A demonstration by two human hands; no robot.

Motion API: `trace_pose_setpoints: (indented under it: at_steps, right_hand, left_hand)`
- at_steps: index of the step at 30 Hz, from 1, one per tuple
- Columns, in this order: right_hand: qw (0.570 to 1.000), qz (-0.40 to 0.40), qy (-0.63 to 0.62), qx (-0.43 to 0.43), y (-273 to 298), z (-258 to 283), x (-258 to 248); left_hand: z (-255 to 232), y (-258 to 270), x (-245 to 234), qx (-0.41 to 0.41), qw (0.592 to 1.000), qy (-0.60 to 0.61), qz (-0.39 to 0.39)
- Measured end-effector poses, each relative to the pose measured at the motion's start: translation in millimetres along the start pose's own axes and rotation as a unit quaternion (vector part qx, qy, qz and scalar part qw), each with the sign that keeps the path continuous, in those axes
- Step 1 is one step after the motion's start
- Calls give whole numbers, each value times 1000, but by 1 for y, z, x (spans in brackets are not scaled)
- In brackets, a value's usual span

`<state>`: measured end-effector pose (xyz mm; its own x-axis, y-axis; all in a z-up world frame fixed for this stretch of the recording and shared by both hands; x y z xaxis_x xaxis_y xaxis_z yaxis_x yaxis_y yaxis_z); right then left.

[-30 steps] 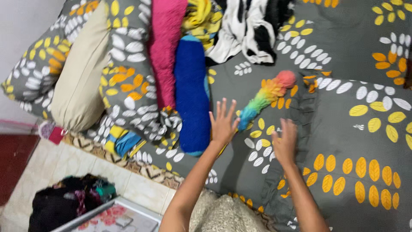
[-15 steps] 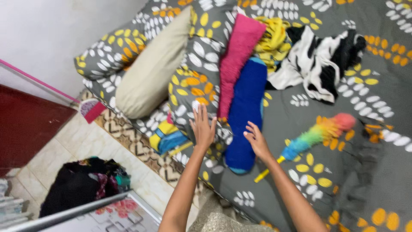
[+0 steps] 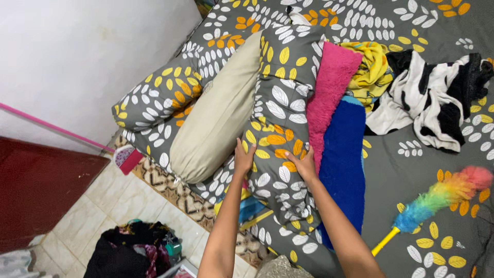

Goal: The person tidies a bed by arranging pillows and blankets. They use a rainbow-colored feather duster to dust the pillows and the bed surface. The person folds a yellow blanket with a Minion pattern and places it on the bed. They also arrange a pink towel and a blue towel on the bed.

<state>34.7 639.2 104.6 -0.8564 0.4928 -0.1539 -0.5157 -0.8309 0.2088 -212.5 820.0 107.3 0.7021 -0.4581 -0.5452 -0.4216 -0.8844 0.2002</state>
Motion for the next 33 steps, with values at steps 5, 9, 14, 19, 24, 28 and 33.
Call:
trace_pose_setpoints:
  at_steps: [5, 9, 14, 19, 24, 28, 33]
  right_hand:
    - [990, 33, -107, 82, 19, 7, 10]
    - [964, 72, -254, 32, 56, 22, 19]
    - [964, 34, -256, 63, 124, -22, -37]
    - [981, -23, -179, 64, 213, -95, -125]
    - [986, -31, -110, 120, 278, -133, -169]
    - [977, -40, -116, 173, 297, -151, -169]
    - [926, -41, -345, 144, 297, -162, -170]
  left_hand:
    - [46, -22, 25, -62, 985, 155, 50]
    - [50, -33, 32, -81, 943, 311, 90]
    - [16, -47, 88, -92, 923, 316, 200]
    - [-26, -38, 167, -135, 899, 301, 290]
    - [-38, -25, 224, -159, 855, 442, 218]
    - [-68, -7, 258, -165, 765, 573, 244]
    - [-154, -14, 249, -53, 742, 600, 293]
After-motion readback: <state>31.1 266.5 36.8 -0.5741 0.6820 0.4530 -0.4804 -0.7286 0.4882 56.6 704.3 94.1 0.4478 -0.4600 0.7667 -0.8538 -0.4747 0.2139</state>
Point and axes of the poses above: each hand's wrist, its own y-axis away from the middle knuckle, its own x-axis out of the palm, z = x × y, the point moved 10 cm from there along -y, towards the middle knuckle, and after that the axes turned 12 degrees about z, right-handed, at the moved point
